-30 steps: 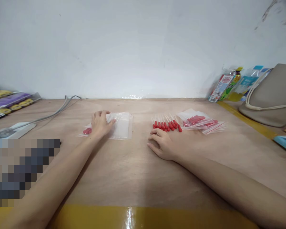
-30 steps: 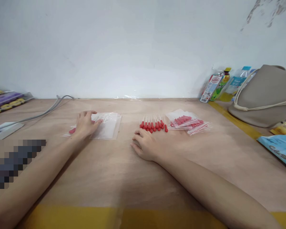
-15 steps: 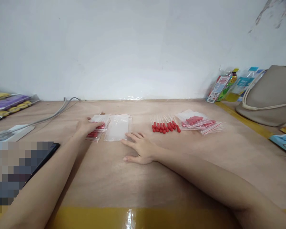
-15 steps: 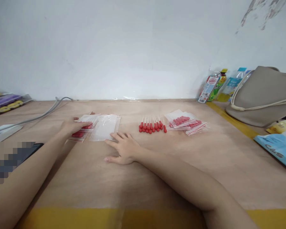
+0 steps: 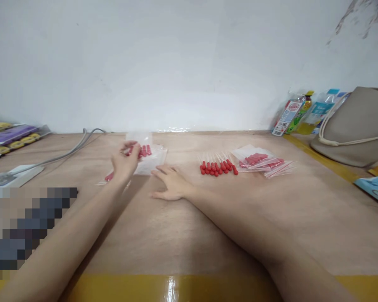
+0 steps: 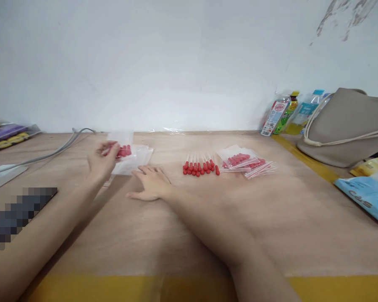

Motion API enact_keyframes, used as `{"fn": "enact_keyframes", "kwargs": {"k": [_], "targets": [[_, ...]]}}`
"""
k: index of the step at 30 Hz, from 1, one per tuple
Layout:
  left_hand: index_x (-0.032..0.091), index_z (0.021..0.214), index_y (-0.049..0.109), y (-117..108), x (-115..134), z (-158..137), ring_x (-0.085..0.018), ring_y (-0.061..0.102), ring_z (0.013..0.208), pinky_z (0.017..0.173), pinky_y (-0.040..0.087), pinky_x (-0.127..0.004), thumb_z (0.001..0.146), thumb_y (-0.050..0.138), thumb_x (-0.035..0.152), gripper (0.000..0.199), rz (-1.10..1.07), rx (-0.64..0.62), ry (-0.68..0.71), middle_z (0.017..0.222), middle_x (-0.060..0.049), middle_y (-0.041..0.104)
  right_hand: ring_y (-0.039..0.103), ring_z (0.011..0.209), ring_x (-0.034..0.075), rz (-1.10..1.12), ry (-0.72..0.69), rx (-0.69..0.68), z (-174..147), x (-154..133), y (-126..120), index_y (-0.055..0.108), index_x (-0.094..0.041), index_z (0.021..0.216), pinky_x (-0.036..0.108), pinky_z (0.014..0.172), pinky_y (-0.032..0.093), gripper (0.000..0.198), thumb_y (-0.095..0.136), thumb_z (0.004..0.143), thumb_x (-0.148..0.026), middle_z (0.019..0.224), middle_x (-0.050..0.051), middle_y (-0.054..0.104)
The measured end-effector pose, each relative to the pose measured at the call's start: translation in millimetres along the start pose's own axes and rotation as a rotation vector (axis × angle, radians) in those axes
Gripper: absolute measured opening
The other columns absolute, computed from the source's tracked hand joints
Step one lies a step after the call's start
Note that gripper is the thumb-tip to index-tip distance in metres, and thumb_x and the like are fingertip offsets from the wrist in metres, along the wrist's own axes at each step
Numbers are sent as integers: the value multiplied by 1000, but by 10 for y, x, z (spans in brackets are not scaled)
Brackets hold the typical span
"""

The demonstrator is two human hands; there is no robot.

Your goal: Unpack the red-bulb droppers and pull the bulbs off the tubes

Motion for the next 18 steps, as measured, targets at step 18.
{"fn": "enact_keyframes", "kwargs": {"k": [18], "targets": [[20,98,63,481,291,-981,-26,43,112,91,41,-38,65,65,51,45,222,-514,337,112,-10,44,54,74,12,35,-86,303,-866,377,-491,59,-19,80,25,68,46,14,46,85,-21,84,4,57]]}}
Point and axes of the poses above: each hand's wrist, its own z-axis towards the middle knuckle, its own y-axis out of the palm, x = y × z, the point moved 4 cm from there along z, towards the middle knuckle
